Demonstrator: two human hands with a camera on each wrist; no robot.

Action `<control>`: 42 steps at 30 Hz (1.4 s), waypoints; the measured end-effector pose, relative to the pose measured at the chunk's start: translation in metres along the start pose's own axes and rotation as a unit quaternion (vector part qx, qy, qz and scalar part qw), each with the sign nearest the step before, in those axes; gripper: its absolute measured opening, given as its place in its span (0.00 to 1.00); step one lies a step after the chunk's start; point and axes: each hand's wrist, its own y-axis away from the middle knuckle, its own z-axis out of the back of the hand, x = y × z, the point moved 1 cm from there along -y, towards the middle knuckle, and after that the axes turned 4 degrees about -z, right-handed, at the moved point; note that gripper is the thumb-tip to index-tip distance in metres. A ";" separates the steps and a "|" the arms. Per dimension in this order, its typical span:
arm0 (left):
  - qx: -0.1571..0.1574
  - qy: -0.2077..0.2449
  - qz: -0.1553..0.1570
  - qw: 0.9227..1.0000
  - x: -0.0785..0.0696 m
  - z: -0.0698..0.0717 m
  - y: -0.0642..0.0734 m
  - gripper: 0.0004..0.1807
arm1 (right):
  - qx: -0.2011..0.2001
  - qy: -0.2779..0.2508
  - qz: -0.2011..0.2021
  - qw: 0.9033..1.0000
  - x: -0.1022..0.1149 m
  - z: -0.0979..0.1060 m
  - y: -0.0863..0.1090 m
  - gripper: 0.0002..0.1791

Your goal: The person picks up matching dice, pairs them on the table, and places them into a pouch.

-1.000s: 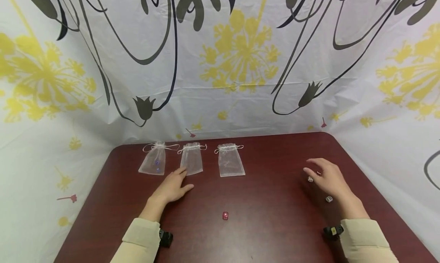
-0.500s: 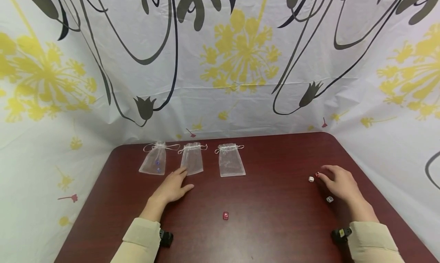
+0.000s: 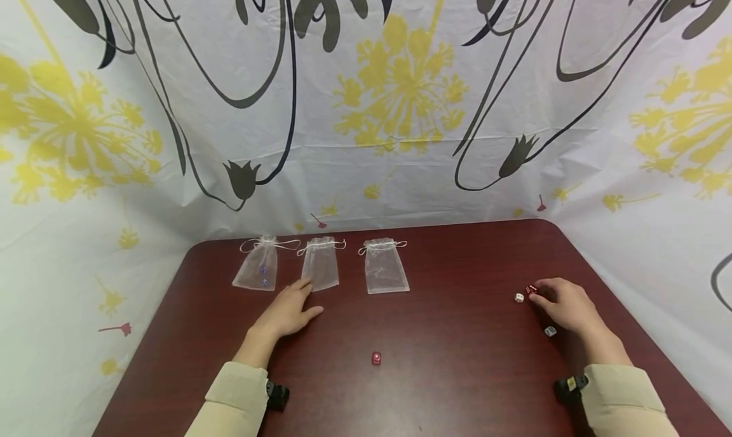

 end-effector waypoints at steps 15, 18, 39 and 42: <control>0.004 0.010 0.003 1.000 0.001 0.000 0.000 0.36 | 0.024 0.017 0.002 1.000 -0.007 -0.003 -0.015 0.14; 0.003 0.011 0.003 1.000 0.001 -0.001 0.000 0.36 | 0.028 0.021 0.003 0.999 -0.009 -0.003 -0.016 0.13; -0.005 0.018 0.003 1.000 -0.001 0.002 0.001 0.35 | -0.042 -0.011 0.070 0.997 0.018 0.002 -0.015 0.10; -0.006 0.019 0.003 1.000 -0.001 0.001 0.001 0.35 | -0.052 -0.021 0.095 0.994 0.030 0.003 -0.014 0.11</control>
